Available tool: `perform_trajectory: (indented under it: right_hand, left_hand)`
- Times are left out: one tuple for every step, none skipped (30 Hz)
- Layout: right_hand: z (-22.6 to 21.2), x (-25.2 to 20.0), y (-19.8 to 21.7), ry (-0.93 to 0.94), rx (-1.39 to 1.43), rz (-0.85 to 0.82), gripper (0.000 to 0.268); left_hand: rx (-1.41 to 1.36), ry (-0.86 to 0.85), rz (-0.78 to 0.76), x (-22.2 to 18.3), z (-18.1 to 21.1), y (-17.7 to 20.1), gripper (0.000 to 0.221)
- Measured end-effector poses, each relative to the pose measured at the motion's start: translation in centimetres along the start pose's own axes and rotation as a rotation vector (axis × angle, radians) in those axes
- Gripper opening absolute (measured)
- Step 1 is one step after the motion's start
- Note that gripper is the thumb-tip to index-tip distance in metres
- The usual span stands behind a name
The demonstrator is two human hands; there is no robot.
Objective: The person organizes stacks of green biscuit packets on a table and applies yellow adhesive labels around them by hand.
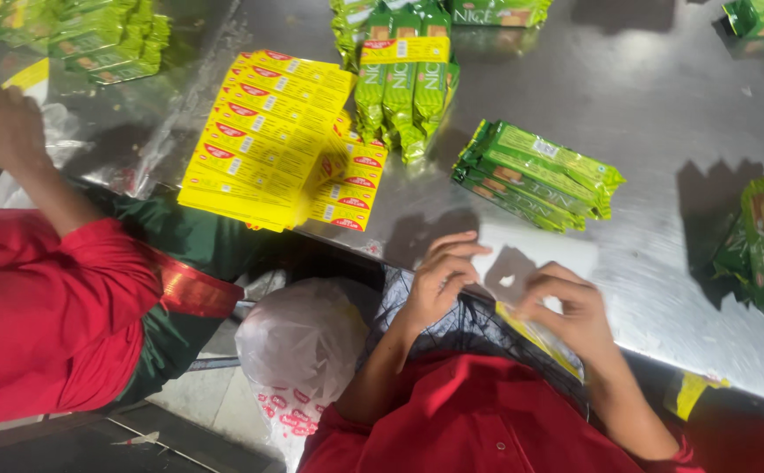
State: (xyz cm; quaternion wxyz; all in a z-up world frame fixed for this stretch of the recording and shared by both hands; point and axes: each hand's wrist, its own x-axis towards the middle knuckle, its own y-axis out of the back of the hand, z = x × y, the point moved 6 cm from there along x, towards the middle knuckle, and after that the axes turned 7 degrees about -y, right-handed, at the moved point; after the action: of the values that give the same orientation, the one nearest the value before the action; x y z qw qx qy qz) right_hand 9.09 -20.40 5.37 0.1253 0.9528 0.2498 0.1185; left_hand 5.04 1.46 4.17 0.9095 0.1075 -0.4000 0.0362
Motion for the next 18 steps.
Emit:
perform_trajectory:
  right_hand:
    - [0.8, -0.6, 1.4, 0.034, 0.071, 0.02, 0.013]
    - [1.7, -1.3, 3.1, 0.068, 0.142, 0.039, 0.015]
    - [2.5, -2.4, 5.0, 0.156, 0.299, 0.072, 0.021]
    - [3.6, -3.4, 7.0, 0.245, 0.458, 0.103, 0.029]
    - [5.0, -4.2, 9.5, 0.248, 0.604, 0.156, 0.023]
    - [6.3, -5.1, 11.9, 0.262, 0.748, 0.211, 0.018]
    - [7.8, -5.6, 14.7, 0.2, 0.855, 0.327, 0.013]
    - [8.2, -5.9, 17.2, 0.237, 1.017, 0.348, 0.01]
    - [8.1, -5.8, 18.0, 0.263, 1.05, 0.358, 0.01]
    - [7.4, -5.6, 18.5, 0.291, 1.082, 0.367, 0.011]
    - [6.2, -4.9, 18.1, 0.306, 0.985, 0.368, 0.008]
    - [5.2, -4.3, 16.8, 0.226, 0.835, 0.45, 0.003]
    - [3.9, -2.9, 15.4, 0.148, 0.687, 0.512, 0.006]
    - [3.2, -2.2, 13.1, -0.025, 0.482, 0.643, 0.015]
    - [1.4, -1.2, 10.3, -0.106, 0.245, 0.488, 0.014]
    - [-1.9, 2.0, 6.8, 0.187, -0.047, 0.066, 0.015]
    - [-3.7, 2.9, 3.6, 0.29, -0.359, -0.057, 0.016]
    - [-4.8, 3.5, 1.0, 0.286, -0.465, -0.149, 0.019]
  left_hand:
    - [-0.02, 0.014, 0.013, -0.8, -1.0, 0.3, 0.01]
    - [-0.176, 0.122, 0.132, -1.9, -2.9, 1.3, 0.008]
    - [-0.336, 0.231, 0.248, -3.2, -4.9, 2.3, 0.01]
    - [-0.497, 0.34, 0.362, -4.7, -6.9, 3.3, 0.013]
    - [-0.43, 0.428, 0.479, -6.4, -8.7, 4.8, 0.016]
    - [-0.362, 0.516, 0.595, -8.1, -10.5, 6.6, 0.02]
    - [-0.344, 0.436, 0.669, -8.8, -11.8, 8.6, 0.018]
    - [-0.325, 0.356, 0.743, -9.3, -12.9, 10.6, 0.016]
    - [-0.55, 0.213, 0.713, -9.2, -13.4, 11.8, 0.013]
    - [-0.771, 0.066, 0.674, -8.8, -13.3, 13.1, 0.011]
    - [-0.989, -0.082, 0.626, -8.4, -12.6, 13.5, 0.012]
    - [-0.924, 0.066, 0.466, -7.6, -12.4, 12.2, 0.013]
    - [-0.854, 0.208, 0.304, -6.8, -11.7, 10.8, 0.019]
    - [-0.777, 0.345, 0.141, -6.0, -10.7, 9.2, 0.026]
    - [-0.693, 0.478, -0.021, -5.3, -9.5, 7.3, 0.034]
    - [-0.604, 0.607, -0.184, -4.8, -8.4, 5.4, 0.042]
    - [-0.521, 0.611, -0.303, -3.8, -7.1, 2.4, 0.043]
    - [-0.436, 0.614, -0.42, -3.0, -6.0, -0.8, 0.045]
